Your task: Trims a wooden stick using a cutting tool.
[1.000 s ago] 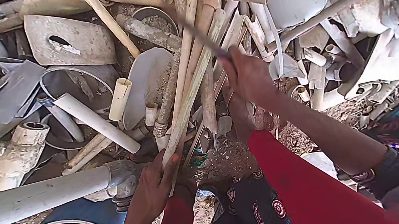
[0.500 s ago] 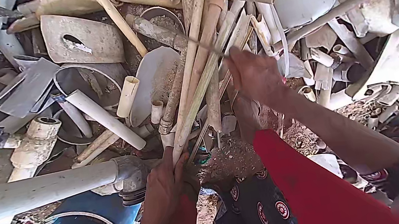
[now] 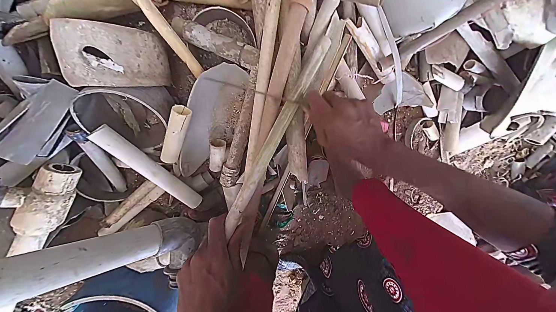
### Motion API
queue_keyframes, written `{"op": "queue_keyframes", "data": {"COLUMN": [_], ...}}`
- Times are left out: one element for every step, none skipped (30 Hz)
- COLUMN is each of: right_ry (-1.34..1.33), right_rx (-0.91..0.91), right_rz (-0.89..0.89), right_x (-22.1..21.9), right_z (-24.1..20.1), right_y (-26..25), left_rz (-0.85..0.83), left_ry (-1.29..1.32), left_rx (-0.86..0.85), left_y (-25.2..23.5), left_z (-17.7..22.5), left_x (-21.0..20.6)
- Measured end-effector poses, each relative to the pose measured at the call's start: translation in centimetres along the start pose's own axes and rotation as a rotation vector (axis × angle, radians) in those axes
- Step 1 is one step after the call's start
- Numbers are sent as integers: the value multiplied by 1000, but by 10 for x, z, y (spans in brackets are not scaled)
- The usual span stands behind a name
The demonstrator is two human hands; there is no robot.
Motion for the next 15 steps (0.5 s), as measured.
{"op": "queue_keyframes", "data": {"right_ry": [10,21,28,25,16,9,4,4,19,35,43,27,1,-27,-66], "right_rx": [-15,-31,-53,-85,-121,-154,-154,-107,-24,38,46,-21,-148,-314,-438], "right_rz": [35,55,52,39,21,-2,-21,-25,-14,-24,-39,-84,-149,-224,-272], "right_x": [1,2,2,3,3,1,-3,-7,-11,-14,-13,-7,3,16,28], "right_z": [9,15,16,14,12,7,1,-7,-15,-19,-15,-4,10,22,28], "right_y": [-5,-7,-7,-6,-4,-1,3,6,12,16,16,13,8,-1,-8], "left_rz": [3,6,6,8,9,5,3,2,-6,-12,-17,-26,-31,-36,-39], "left_ry": [-2,-6,-15,-29,-40,-48,-61,-80,-92,-99,-100,-95,-86,-79,-69], "left_rx": [-3,-3,1,5,8,13,20,25,30,31,32,33,32,32,34], "left_y": [0,-1,-1,-2,-3,-3,-3,-5,-5,-6,-6,-6,-6,-5,-4], "left_z": [1,1,1,1,2,3,4,4,3,2,2,3,4,4,4], "left_x": [1,1,0,0,0,1,1,2,3,4,4,4,3,3,2]}}
Point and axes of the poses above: each hand's wrist, its own y-axis away from the middle knuckle, its own x-axis out of the back of the hand, z = x × y, the point moved 7 cm from there along -y, towards the middle knuckle, and after that the axes turned 2 degrees about -z, right-handed, at the moved point
